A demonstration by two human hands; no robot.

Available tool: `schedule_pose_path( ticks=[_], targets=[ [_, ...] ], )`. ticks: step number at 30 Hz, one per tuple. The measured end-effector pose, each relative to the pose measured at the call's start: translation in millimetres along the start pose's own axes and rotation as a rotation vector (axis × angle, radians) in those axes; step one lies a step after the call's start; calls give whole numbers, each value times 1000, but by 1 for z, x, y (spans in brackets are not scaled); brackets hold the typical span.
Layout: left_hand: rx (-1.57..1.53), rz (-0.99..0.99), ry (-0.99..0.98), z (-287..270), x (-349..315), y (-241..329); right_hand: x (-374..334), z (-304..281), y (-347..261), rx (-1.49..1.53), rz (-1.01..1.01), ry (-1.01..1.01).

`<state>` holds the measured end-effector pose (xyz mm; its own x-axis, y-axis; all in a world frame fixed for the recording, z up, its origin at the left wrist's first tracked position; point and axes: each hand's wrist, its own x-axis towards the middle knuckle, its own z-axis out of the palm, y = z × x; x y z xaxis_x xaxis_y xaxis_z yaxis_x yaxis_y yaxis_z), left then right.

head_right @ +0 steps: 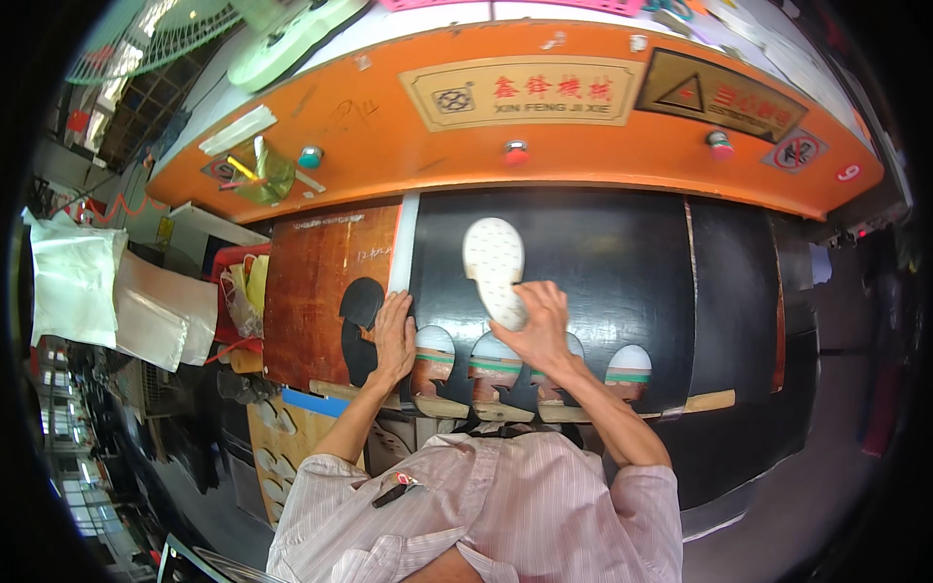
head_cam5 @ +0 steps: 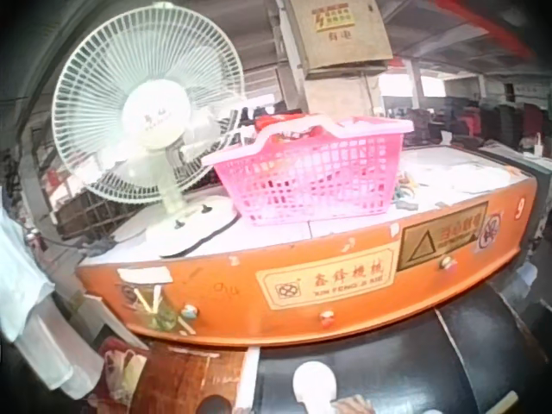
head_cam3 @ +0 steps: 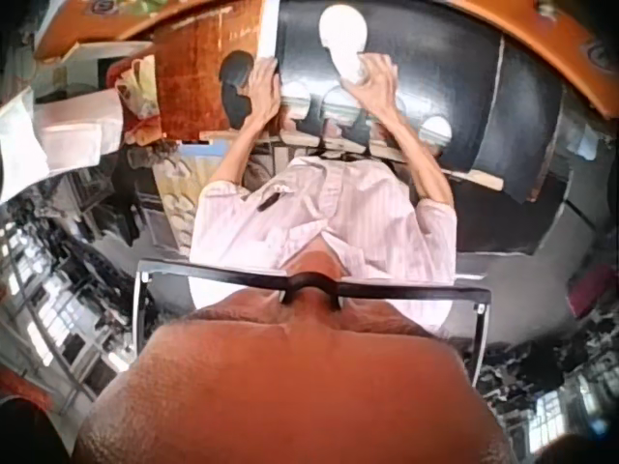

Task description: The person picks white shoe insole pieces from a wooden board and places them on a conveyor belt. They then apply black adhesive sheets to the insoles using a roller and press them down. The person repeats this process for multiple insoles, handling each one individually.

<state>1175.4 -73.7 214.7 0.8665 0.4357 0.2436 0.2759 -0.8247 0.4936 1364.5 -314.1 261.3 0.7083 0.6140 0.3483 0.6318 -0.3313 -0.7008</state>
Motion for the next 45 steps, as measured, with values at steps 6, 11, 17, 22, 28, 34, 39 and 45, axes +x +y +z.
schedule_pose_path(
  ticks=[6,11,17,22,28,34,39,45],
  targets=[
    [11,5,-32,-3,-2,2,36,86,-33,-69,-81,9],
    [-21,-5,-57,-8,0,5,46,117,-41,-172,-26,44],
    [-45,-13,-59,-9,1,8,46,126,-40,-265,36,13],
    [-368,83,101,5,-33,42,62,94,-26,-135,-107,129],
    [-328,-19,122,46,-29,40,86,-36,40,51,313,571],
    [-263,-42,175,65,41,36,133,-166,99,-7,183,957],
    [-122,-114,71,68,94,34,177,-192,99,-225,-6,916],
    [11,-48,74,59,142,27,143,-199,103,-218,-28,714]
  ],
)
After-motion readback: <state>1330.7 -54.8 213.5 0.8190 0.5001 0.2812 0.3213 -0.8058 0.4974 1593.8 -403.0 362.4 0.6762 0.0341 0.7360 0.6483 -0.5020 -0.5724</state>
